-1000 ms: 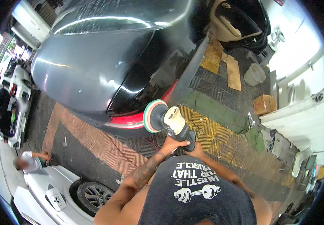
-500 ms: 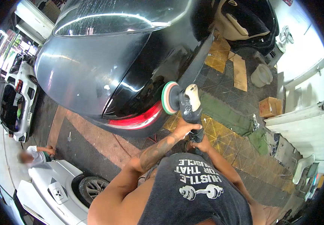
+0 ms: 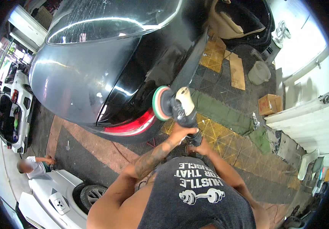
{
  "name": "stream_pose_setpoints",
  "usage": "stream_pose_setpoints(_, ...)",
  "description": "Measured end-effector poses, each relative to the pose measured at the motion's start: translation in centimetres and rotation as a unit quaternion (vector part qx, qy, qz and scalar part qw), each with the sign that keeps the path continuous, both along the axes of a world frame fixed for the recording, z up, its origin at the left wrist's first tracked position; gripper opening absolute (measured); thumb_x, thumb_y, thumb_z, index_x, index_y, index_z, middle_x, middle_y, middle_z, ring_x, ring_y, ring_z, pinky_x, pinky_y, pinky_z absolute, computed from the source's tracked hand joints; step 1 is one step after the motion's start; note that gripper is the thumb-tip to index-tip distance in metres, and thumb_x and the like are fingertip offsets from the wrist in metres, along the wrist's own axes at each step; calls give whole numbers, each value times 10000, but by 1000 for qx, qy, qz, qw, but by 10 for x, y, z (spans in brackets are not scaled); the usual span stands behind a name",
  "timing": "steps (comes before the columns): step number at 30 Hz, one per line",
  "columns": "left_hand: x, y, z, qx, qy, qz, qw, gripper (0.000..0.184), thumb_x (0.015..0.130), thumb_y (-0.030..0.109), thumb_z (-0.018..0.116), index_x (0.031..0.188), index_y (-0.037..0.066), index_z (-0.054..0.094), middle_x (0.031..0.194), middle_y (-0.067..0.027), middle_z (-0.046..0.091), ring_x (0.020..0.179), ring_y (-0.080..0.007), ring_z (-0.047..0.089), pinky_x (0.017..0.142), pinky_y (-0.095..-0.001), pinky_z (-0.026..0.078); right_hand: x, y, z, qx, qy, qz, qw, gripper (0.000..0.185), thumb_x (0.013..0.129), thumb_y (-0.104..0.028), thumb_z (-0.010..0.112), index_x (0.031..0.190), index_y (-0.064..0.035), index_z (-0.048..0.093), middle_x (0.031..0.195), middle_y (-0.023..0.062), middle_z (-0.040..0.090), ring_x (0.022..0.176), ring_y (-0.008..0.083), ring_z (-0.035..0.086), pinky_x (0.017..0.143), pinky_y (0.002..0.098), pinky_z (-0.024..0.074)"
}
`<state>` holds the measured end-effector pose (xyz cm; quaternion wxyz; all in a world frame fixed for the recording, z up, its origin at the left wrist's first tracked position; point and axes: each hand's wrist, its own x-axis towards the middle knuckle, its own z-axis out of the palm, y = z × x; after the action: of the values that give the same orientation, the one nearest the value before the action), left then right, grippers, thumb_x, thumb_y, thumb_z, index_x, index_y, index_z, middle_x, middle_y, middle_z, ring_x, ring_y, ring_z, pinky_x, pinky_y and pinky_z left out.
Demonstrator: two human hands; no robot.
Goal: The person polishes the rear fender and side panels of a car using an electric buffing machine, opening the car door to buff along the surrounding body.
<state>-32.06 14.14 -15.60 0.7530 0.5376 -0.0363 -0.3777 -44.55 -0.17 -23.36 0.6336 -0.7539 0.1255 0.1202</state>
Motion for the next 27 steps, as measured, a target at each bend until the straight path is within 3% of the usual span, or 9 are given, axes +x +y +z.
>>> stream_pose_setpoints(2, 19, -19, 2, -4, 6, -14, 1000, 629, 691, 22, 826, 1258, -17, 555, 1172, -97, 625, 1094, -233, 590, 979, -371, 458, 12, -15, -2, 48, 62, -14, 997, 240, 732, -47, 756, 929, -28, 619, 732, 64, 675, 586, 160, 649, 562, 321, 526)
stream_pose_setpoints(5, 26, -19, 10, 34, 3, -11, 999, 619, 691, 11, 815, 1254, -21, 558, 1157, -102, 630, 1083, -240, 595, 970, -385, 461, 23, -16, 7, 12, 43, -23, 999, 254, 726, -61, 767, 929, -26, 618, 729, 57, 675, 598, 159, 651, 569, 322, 527)
stream_pose_setpoints(10, 1, 32, -9, -8, -30, -12, 999, 785, 654, -20, 837, 1356, 4, 486, 1299, -102, 569, 1223, -240, 520, 1083, -403, 386, 16, 16, 9, -29, 19, 41, 999, 490, 707, -155, 830, 1129, -2, 633, 996, 125, 713, 888, 255, 692, 849, 383, 545)
stream_pose_setpoints(14, -26, 91, -20, 11, -105, -19, 994, 895, 623, 48, 900, 1401, 19, 458, 1349, -80, 545, 1267, -214, 483, 1115, -384, 352, 1, 45, -33, -142, -60, 99, 983, 565, 706, -271, 851, 1168, -21, 641, 1022, 168, 720, 947, 326, 702, 884, 396, 542)
stream_pose_setpoints(17, -43, 128, -26, 6, -172, -26, 985, 846, 648, 112, 909, 1375, 31, 484, 1301, -78, 586, 1246, -223, 512, 1104, -368, 369, -1, 64, -8, -130, 13, 185, 974, 532, 724, -309, 842, 1146, -41, 661, 1024, 194, 718, 966, 329, 703, 874, 404, 544)
stream_pose_setpoints(18, -46, 138, -31, -19, -181, -46, 982, 823, 656, 92, 897, 1367, 35, 488, 1301, -78, 587, 1249, -224, 515, 1105, -371, 371, -1, 72, 12, -113, 44, 195, 973, 445, 758, -283, 820, 1107, -45, 680, 1018, 159, 730, 975, 251, 710, 854, 377, 547)
stream_pose_setpoints(23, -66, 180, -36, -136, -156, -32, 978, 751, 693, 9, 837, 1350, 48, 475, 1313, -99, 571, 1273, -240, 512, 1117, -405, 367, -10, 102, 43, -111, 56, 191, 974, 429, 710, -231, 841, 1056, -24, 691, 940, 161, 740, 880, 236, 721, 773, 372, 537)
stream_pose_setpoints(25, -67, 196, -27, -188, -117, -5, 975, 778, 680, -20, 829, 1359, 53, 457, 1311, -103, 564, 1278, -258, 507, 1120, -425, 362, -4, 124, 88, -158, 20, 209, 965, 340, 739, -218, 788, 987, -7, 691, 906, 228, 718, 855, 336, 725, 752, 426, 540)
stream_pose_setpoints(27, -62, 208, -31, -208, -128, 1, 970, 791, 670, -34, 828, 1361, 58, 455, 1305, -103, 563, 1282, -260, 503, 1121, -438, 359, -7, 128, 39, -144, -31, 200, 969, 324, 722, -190, 775, 974, -4, 690, 859, 243, 706, 837, 370, 722, 726, 427, 543)
